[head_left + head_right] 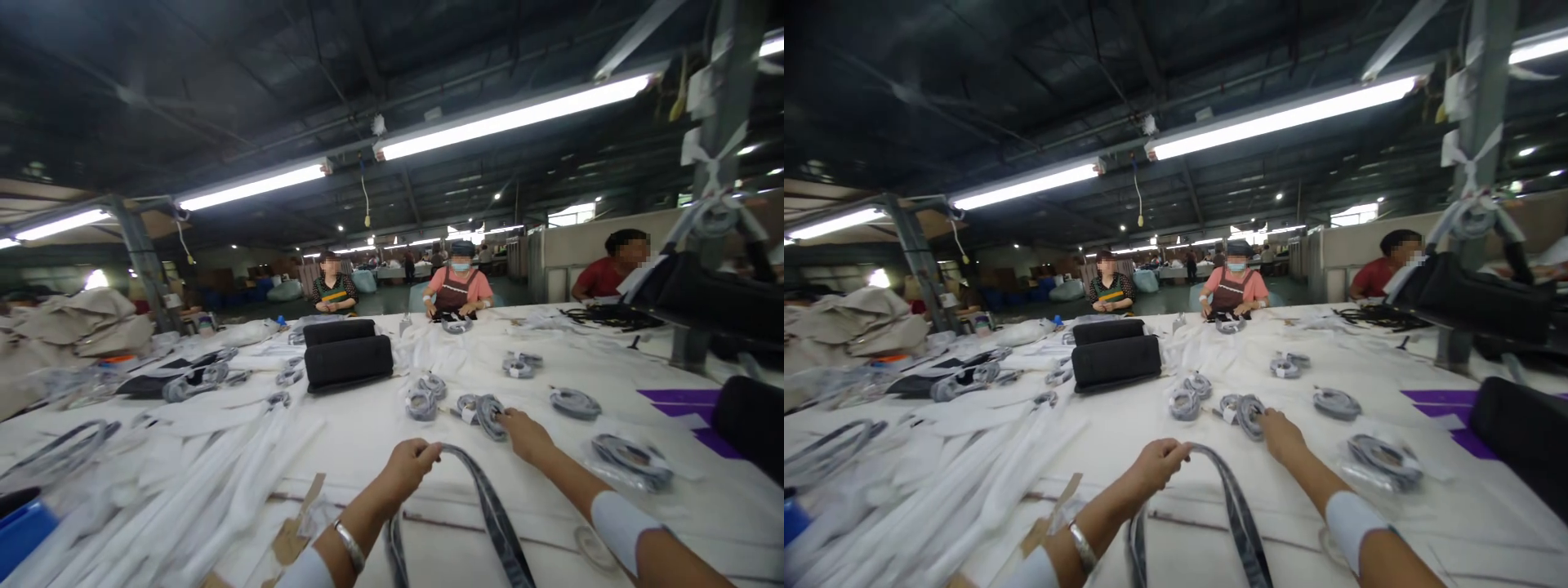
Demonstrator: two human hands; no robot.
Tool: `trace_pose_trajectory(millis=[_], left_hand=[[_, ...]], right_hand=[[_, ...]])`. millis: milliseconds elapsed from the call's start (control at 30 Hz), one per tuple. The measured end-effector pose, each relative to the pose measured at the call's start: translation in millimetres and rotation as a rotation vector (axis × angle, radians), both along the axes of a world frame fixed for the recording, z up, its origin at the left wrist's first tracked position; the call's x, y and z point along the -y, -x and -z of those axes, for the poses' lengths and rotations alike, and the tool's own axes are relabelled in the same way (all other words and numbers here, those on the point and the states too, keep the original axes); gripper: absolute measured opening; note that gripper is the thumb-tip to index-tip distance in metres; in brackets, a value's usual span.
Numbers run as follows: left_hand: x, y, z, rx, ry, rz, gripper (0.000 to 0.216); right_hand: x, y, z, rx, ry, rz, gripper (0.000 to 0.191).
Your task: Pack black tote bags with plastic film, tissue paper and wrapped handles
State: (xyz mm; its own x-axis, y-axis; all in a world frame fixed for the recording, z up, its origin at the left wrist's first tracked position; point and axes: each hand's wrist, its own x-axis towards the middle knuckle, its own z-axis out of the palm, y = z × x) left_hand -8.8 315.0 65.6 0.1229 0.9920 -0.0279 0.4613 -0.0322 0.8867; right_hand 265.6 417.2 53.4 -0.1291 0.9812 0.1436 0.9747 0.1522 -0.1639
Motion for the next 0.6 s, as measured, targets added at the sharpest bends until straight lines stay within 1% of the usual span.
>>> trace_pose_trajectory(millis=[100,167,267,333,400,467,533,600], left_hand=[[2.9,0.0,-1.3,0.048,0.015,-0.005,0.055],[4.5,-0.6,-2.6,0.067,0.01,-0.002,0.051],[5.6,-1.9,-5.0,0.043,-0.02,-0.009,0.05],[6.6,-3.0,-7.7,0.024,-0.052,-0.018,0.049],[9.2,-4.1,-12.1,0.012,-0.082,-0.019,0.049],[14.0,-5.3,-18.3,0.002,-0.112,-0.018,0.048],[20.4,-6.9,-25.1,-0.016,-0.155,-0.022,0.047],[27.6,-9.2,-31.9,-0.04,-0.209,-0.029,0.047]], right_hand=[[-4.0,0.4,6.0,0.058,-0.004,-0.036,0.048],[-5.2,3.9,6.2,0.079,-0.017,-0.049,0.043],[-3.1,6.7,0.2,0.086,-0.029,-0.06,0.031],[2.0,4.6,-7.5,0.065,-0.043,-0.05,0.023],[11.2,0.0,-19.4,0.017,-0.057,-0.014,0.029],[26.9,-4.9,-36.9,-0.05,-0.059,0.02,0.041],[51.5,-7.5,-60.0,-0.115,-0.063,0.022,0.052],[85.8,-5.9,-86.0,-0.223,-0.083,-0.017,0.057]])
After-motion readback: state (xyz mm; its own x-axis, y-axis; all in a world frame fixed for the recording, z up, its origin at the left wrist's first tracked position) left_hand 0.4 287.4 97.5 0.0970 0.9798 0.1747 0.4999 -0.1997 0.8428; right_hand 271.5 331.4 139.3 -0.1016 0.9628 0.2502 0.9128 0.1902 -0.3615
